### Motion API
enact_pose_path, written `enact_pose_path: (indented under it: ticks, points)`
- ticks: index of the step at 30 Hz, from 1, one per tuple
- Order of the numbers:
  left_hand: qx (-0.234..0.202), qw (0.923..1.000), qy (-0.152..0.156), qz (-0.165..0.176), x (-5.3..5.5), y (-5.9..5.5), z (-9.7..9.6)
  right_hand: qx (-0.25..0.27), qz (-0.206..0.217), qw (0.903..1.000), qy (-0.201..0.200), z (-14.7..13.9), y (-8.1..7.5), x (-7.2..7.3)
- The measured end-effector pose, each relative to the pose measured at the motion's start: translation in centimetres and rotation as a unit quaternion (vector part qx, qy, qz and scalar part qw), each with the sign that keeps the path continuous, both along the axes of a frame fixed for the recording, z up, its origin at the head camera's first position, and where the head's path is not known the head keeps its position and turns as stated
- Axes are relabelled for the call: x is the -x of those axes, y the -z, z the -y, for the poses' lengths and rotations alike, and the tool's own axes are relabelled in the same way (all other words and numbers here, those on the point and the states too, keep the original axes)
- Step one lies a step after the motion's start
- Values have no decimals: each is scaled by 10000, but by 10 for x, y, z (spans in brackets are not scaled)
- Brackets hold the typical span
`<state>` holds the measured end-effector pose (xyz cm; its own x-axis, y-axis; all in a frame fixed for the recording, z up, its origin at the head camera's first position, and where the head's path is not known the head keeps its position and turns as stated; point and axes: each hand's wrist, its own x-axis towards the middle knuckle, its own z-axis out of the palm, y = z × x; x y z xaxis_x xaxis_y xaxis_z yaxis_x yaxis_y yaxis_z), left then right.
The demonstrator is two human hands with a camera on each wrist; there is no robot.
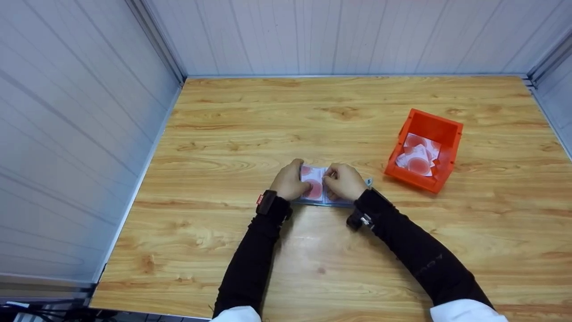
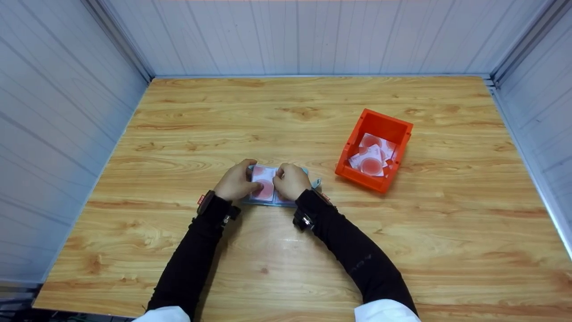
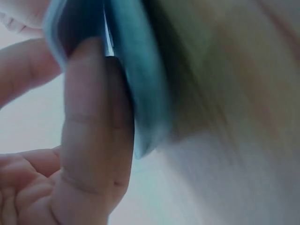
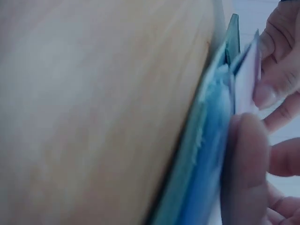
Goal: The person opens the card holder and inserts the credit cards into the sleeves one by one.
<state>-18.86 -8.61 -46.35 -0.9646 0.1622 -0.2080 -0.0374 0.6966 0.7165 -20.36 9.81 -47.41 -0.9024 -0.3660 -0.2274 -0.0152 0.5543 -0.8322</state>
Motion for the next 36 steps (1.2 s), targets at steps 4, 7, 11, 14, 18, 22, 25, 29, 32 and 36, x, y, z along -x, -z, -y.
enact_pose_path:
  ticks: [4, 7, 11, 14, 18, 22, 25, 29, 32, 36]
  points:
    - [272, 9995, -34, -139, -1, -1, -1, -470, -626, 9969, -95, -7, -5, -2]
    - [489, 9986, -104, -196, -4, -2, -2, -769, -1090, 9909, -207, -13, -7, -4]
    - [834, 9958, -191, -322, -9, -3, -6, -943, -1602, 9814, -483, -21, -6, -8]
    - [1143, 9918, -233, -519, -13, -3, -9, -1060, -1810, 9750, -735, -27, -4, -12]
    - [1541, 9845, -190, -816, -19, -3, -14, -1391, -1899, 9659, -1080, -32, -5, -18]
    - [1605, 9818, 172, -1000, -23, -2, -17, -1748, -1917, 9564, -1340, -35, -6, -21]
    - [1590, 9806, 613, -968, -26, 0, -19, -1948, -1892, 9519, -1422, -36, -5, -22]
    - [1919, 9719, 1108, -795, -27, 2, -21, -2057, -1855, 9501, -1436, -38, -4, -23]
    - [2182, 9648, 1259, -756, -28, 3, -22, -2090, -1842, 9491, -1468, -39, -2, -23]
    - [2215, 9642, 1244, -767, -29, 4, -22, -2047, -1746, 9510, -1522, -41, -2, -22]
